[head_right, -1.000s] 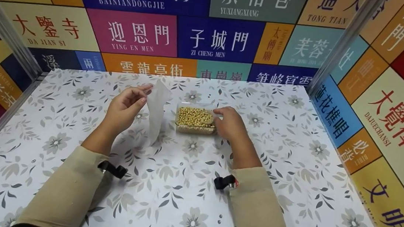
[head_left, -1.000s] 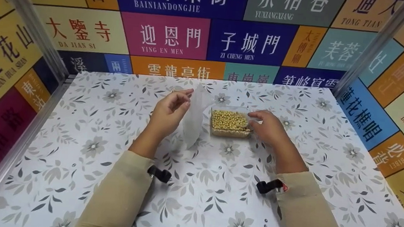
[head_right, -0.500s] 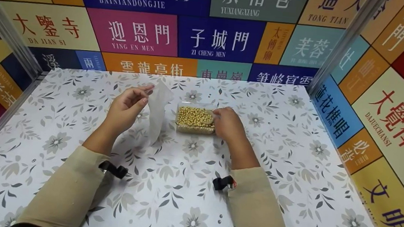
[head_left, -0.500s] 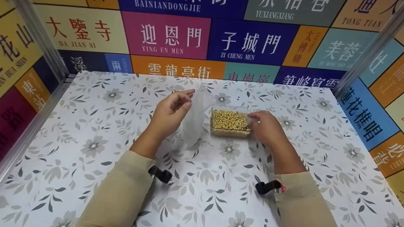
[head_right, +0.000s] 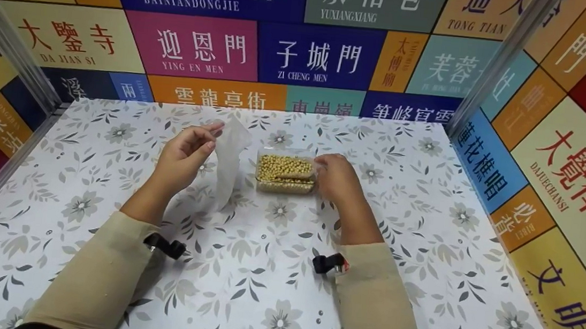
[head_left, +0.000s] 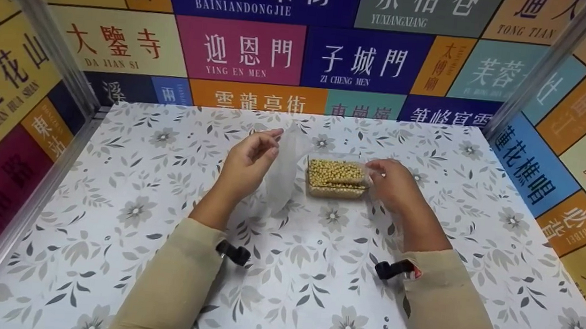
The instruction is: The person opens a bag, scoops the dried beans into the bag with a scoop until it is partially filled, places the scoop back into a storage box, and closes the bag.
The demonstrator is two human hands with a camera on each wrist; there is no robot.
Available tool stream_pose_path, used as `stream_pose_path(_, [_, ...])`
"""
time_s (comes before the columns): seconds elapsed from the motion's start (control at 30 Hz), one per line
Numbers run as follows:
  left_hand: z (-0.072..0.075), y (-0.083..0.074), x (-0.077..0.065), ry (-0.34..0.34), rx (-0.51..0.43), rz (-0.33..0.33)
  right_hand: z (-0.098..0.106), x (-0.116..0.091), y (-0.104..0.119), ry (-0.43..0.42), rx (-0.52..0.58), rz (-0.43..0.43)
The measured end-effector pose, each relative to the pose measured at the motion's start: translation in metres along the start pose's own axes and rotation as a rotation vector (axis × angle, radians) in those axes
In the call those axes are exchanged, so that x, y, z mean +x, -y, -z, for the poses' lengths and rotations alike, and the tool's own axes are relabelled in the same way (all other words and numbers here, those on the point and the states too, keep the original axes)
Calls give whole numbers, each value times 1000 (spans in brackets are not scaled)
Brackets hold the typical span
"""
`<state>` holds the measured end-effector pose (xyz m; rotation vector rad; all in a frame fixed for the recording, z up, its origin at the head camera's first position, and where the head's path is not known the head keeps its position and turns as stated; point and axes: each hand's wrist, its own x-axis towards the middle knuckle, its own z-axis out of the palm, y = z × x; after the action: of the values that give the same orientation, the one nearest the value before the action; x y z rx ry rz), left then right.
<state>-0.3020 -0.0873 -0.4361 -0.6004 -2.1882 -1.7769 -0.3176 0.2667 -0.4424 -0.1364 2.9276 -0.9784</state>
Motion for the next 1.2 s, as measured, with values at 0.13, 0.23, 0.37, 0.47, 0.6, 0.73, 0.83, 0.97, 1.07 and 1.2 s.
stream_pose_path(0.13, [-1, 0, 0, 13, 7, -19, 1, 0, -2, 3, 32, -1])
stream_pose_path(0.23, [-1, 1, 0, 20, 20, -42, 1, 0, -5, 2, 55, -8])
stream_pose_path(0.37, [-2, 0, 0, 19, 27, -51, 3, -1, -6, 17, 102, -43])
stream_pose_path(0.47, [-2, -1, 0, 17, 29, -45, 5, -2, -5, 29, 129, -75])
stream_pose_path(0.6, [-3, -2, 0, 17, 20, -37, 10, -3, -3, 32, 119, -65])
stream_pose_path(0.73, [-3, -2, 0, 16, 21, -27, 14, -4, -3, 27, 90, -37])
stream_pose_path(0.83, [-3, -2, 0, 14, 26, -18, 16, -4, -4, 28, 91, -45])
stream_pose_path(0.97, [-3, -2, -1, 15, 33, -15, 17, -3, -7, 34, 120, -54])
stream_pose_path(1.07, [-3, -2, -1, 18, 36, -21, 18, -4, -9, 43, 147, -59])
stream_pose_path(1.2, [-3, -1, -1, 23, 35, -32, 19, -6, -11, 49, 196, -79])
